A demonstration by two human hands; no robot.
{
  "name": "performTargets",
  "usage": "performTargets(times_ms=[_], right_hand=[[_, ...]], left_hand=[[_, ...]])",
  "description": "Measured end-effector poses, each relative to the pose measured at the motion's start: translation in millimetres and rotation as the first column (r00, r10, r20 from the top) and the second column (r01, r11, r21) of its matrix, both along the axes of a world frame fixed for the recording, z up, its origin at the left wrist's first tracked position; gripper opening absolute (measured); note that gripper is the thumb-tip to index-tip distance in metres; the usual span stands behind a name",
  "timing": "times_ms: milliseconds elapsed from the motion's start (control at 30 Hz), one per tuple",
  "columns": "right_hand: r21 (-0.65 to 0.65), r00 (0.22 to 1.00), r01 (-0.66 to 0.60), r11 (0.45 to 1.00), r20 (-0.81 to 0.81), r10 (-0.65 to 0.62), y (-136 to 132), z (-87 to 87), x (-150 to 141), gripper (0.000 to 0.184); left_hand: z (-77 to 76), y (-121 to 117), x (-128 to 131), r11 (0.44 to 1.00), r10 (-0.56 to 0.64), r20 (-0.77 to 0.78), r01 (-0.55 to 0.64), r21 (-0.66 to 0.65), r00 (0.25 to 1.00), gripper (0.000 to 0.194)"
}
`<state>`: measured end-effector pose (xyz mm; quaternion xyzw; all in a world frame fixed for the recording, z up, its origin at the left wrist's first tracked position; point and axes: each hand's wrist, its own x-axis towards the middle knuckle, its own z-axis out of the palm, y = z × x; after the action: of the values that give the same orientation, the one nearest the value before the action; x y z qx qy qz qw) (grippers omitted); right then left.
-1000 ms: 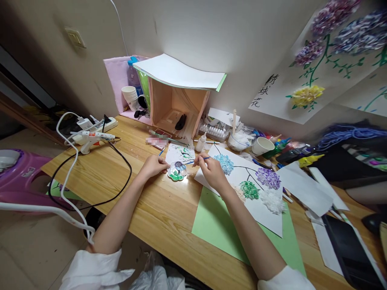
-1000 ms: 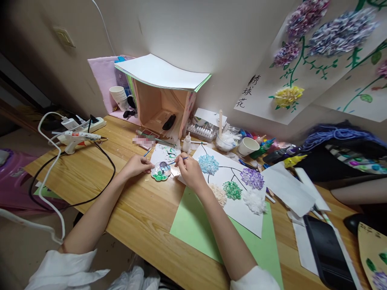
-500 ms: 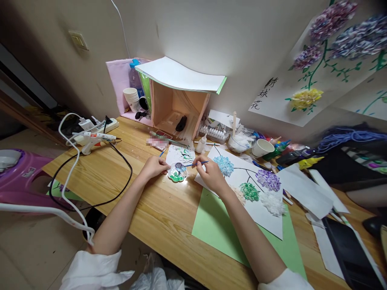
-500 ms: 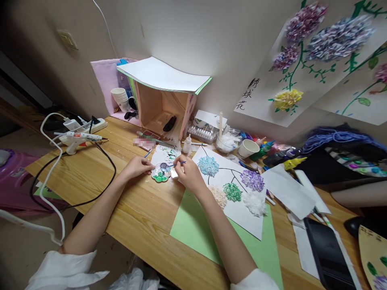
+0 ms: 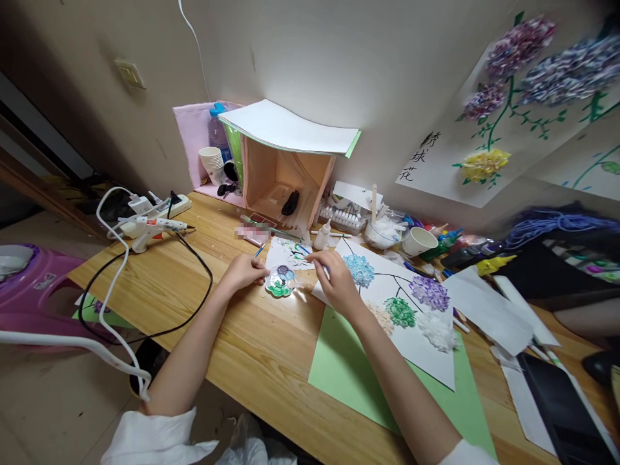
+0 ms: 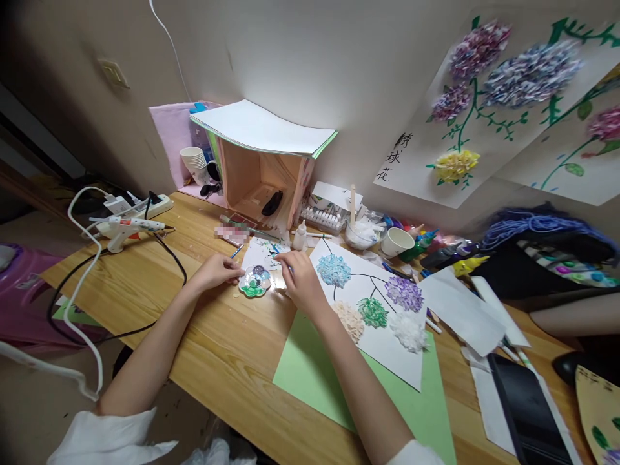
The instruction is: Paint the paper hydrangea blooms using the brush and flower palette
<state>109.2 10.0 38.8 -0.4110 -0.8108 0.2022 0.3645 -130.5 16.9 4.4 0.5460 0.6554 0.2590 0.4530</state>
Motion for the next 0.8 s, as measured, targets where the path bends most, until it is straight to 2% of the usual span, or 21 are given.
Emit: performTargets(times_ms=[167,300,433,567,667,800], right_hand=[[0.067,0.968,-0.058,0.996,0.247,0.04,-5.9,-39.3,-17.7,0.029],[0.044,0.928,-0.019,0.999,0.372,0.002,-14.3,-53.1,-27.1,0.026],[0.04,0.908,0.035,0.999,0.417,-0.049,-21.0,-50.7,-32.3,0.022],[0.0,0.918,0.078,0.997,0.39,-0.071,-25.8,-47.8,-37.0,0.022],[-0.054,0.951,0.105,0.993,0.298,-0.085,-30.5,-42.1,-35.0,0.026],[-0.173,0.991,0.096,0.98,0.104,-0.079,-43.9,-23.1,-14.8,0.024]], left_hand=[[-1.3,2.6,-22.4,1.0,-0.01,-0.051,0.01,-0.009,0.999,0.026],[-6.6,5.6,-32.9,1.0,0.01,-0.069,-0.01,-0.01,0.998,0.028],[-8.1,6.6,-34.7,0.999,0.039,-0.04,-0.04,-0.018,0.998,0.03],[-5.4,6.2,-32.5,0.997,0.06,0.012,-0.059,-0.043,0.998,0.032],[-2.2,5.9,-29.5,0.995,0.079,0.041,-0.076,-0.064,0.996,0.035],[1.9,6.8,-28.9,0.992,0.11,0.067,-0.105,-0.075,0.992,0.041]])
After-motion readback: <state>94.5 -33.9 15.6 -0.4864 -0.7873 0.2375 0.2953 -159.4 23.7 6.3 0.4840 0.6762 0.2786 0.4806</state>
